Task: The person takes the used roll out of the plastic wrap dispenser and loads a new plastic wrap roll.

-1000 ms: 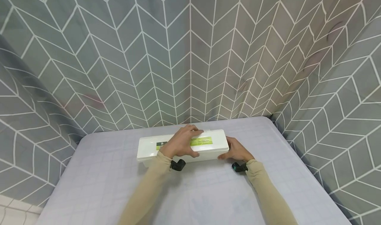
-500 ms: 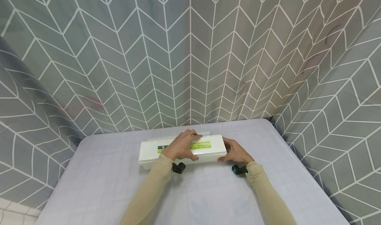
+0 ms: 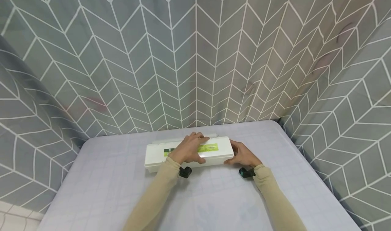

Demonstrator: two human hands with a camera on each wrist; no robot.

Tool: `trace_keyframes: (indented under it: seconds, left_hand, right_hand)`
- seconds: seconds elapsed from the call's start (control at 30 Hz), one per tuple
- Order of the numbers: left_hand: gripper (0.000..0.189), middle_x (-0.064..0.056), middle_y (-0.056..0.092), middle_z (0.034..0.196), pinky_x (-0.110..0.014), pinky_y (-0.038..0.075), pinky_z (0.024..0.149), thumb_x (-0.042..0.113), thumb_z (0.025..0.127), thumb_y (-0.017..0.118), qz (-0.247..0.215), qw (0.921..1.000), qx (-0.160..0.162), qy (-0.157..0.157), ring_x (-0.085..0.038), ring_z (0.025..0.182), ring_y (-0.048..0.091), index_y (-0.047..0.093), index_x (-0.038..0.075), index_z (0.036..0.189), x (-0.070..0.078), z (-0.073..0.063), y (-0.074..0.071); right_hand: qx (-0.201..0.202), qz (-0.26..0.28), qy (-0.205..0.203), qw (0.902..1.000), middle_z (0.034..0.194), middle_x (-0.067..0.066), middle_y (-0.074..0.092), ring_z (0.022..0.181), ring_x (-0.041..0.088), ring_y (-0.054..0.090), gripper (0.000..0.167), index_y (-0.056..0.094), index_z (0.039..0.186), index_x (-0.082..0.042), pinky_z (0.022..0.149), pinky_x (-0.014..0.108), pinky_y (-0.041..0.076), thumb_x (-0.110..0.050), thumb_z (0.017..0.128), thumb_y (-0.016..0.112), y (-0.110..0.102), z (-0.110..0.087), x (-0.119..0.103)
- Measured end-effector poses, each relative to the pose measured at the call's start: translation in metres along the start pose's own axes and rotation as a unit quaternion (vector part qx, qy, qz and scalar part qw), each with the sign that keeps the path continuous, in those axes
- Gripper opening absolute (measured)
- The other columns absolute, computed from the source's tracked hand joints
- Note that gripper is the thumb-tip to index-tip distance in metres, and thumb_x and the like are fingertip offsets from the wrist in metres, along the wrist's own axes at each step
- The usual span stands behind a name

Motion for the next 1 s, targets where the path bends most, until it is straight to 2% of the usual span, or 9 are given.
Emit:
trace_keyframes:
  seconds: [0.17, 0.27, 0.37, 0.43, 0.5, 0.67, 0.73, 0.83, 1.0]
  left_hand:
    - [0.096, -0.006, 0.064, 0.137, -0.04, 0.053, 0.101, 0.033, 0.073, 0.097, -0.02, 0.9997, -0.001, -0.013, -0.021, 0.111, 0.063, 0.053, 0.022, 0.157, -0.003, -0.001, 0.0]
    - [0.096, -0.007, 0.066, 0.132, -0.038, 0.054, 0.097, 0.034, 0.072, 0.097, -0.015, 0.9998, 0.0, -0.013, -0.02, 0.105, 0.062, 0.054, 0.023, 0.157, -0.005, 0.0, 0.001]
    - [0.096, -0.007, 0.068, 0.128, -0.037, 0.054, 0.093, 0.035, 0.07, 0.096, -0.006, 0.9999, 0.005, -0.007, -0.019, 0.101, 0.061, 0.055, 0.023, 0.156, -0.005, 0.001, 0.001]
    - [0.095, -0.007, 0.069, 0.127, -0.037, 0.054, 0.092, 0.036, 0.07, 0.096, -0.003, 1.0, 0.009, -0.003, -0.018, 0.1, 0.061, 0.056, 0.022, 0.155, -0.005, 0.002, 0.001]
    - [0.095, -0.007, 0.07, 0.126, -0.037, 0.054, 0.091, 0.036, 0.07, 0.095, -0.003, 0.9999, 0.012, 0.0, -0.018, 0.099, 0.062, 0.056, 0.023, 0.155, -0.005, 0.002, 0.001]
    - [0.094, -0.005, 0.069, 0.13, -0.039, 0.053, 0.097, 0.042, 0.073, 0.093, 0.015, 0.9998, 0.013, -0.002, -0.018, 0.104, 0.063, 0.053, 0.025, 0.157, -0.007, -0.002, 0.001]
    - [0.097, -0.006, 0.069, 0.133, -0.044, 0.051, 0.101, 0.049, 0.074, 0.092, 0.038, 0.9991, 0.018, -0.003, -0.02, 0.11, 0.065, 0.051, 0.024, 0.159, -0.011, -0.008, -0.001]
    - [0.106, -0.01, 0.067, 0.141, -0.052, 0.047, 0.107, 0.06, 0.073, 0.09, 0.069, 0.9971, 0.026, -0.018, -0.026, 0.123, 0.065, 0.046, 0.02, 0.161, -0.026, -0.025, -0.008]
    - [0.115, -0.015, 0.064, 0.146, -0.055, 0.046, 0.104, 0.065, 0.067, 0.09, 0.072, 0.993, 0.052, -0.078, -0.032, 0.128, 0.063, 0.048, 0.007, 0.157, -0.072, -0.071, -0.025]
  right_hand:
    - [-0.008, 0.005, -0.004, 1.0, 0.155, 0.018, 0.056, 0.143, 0.04, 0.052, 0.101, 0.044, 0.159, -0.002, 0.121, 0.06, 0.036, -0.01, 0.074, 0.097, 0.0, 0.0, 0.001]
    - [-0.012, 0.019, -0.015, 0.9997, 0.162, 0.02, 0.048, 0.146, 0.03, 0.05, 0.108, 0.034, 0.165, -0.005, 0.121, 0.047, 0.04, -0.011, 0.076, 0.096, 0.001, -0.001, 0.001]
    - [-0.008, 0.078, -0.042, 0.9961, 0.17, 0.023, 0.033, 0.146, 0.018, 0.048, 0.115, 0.021, 0.17, -0.01, 0.114, 0.032, 0.045, -0.002, 0.079, 0.091, 0.001, 0.0, -0.002]
    - [-0.002, 0.113, -0.059, 0.9919, 0.171, 0.024, 0.029, 0.144, 0.013, 0.049, 0.116, 0.018, 0.171, -0.012, 0.11, 0.026, 0.049, 0.002, 0.08, 0.088, 0.002, 0.0, -0.005]
    - [0.006, 0.133, -0.067, 0.9888, 0.168, 0.023, 0.035, 0.139, 0.012, 0.053, 0.112, 0.022, 0.17, -0.011, 0.105, 0.026, 0.053, 0.003, 0.08, 0.088, 0.003, 0.001, -0.008]
    - [0.03, 0.126, -0.057, 0.9899, 0.154, 0.014, 0.051, 0.13, 0.013, 0.061, 0.102, 0.036, 0.162, -0.003, 0.103, 0.026, 0.055, -0.001, 0.077, 0.092, 0.005, 0.004, -0.009]
    - [0.031, 0.129, -0.058, 0.9895, 0.152, 0.013, 0.053, 0.129, 0.014, 0.061, 0.102, 0.034, 0.161, 0.002, 0.103, 0.026, 0.055, 0.001, 0.076, 0.091, 0.006, 0.005, -0.008]
    - [0.028, 0.132, -0.062, 0.989, 0.15, 0.013, 0.054, 0.127, 0.014, 0.063, 0.102, 0.033, 0.16, 0.006, 0.101, 0.027, 0.056, 0.003, 0.076, 0.09, 0.005, 0.005, -0.008]
    - [0.032, 0.128, -0.058, 0.9896, 0.148, 0.012, 0.056, 0.124, 0.014, 0.064, 0.102, 0.035, 0.16, 0.005, 0.099, 0.026, 0.057, 0.003, 0.075, 0.092, 0.003, 0.004, -0.007]
Point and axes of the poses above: each hand's wrist, its own z-axis towards the middle knuckle, its own y-axis out of the palm, x = y × z, the point moved 8 cm from there along z, towards the middle knuckle
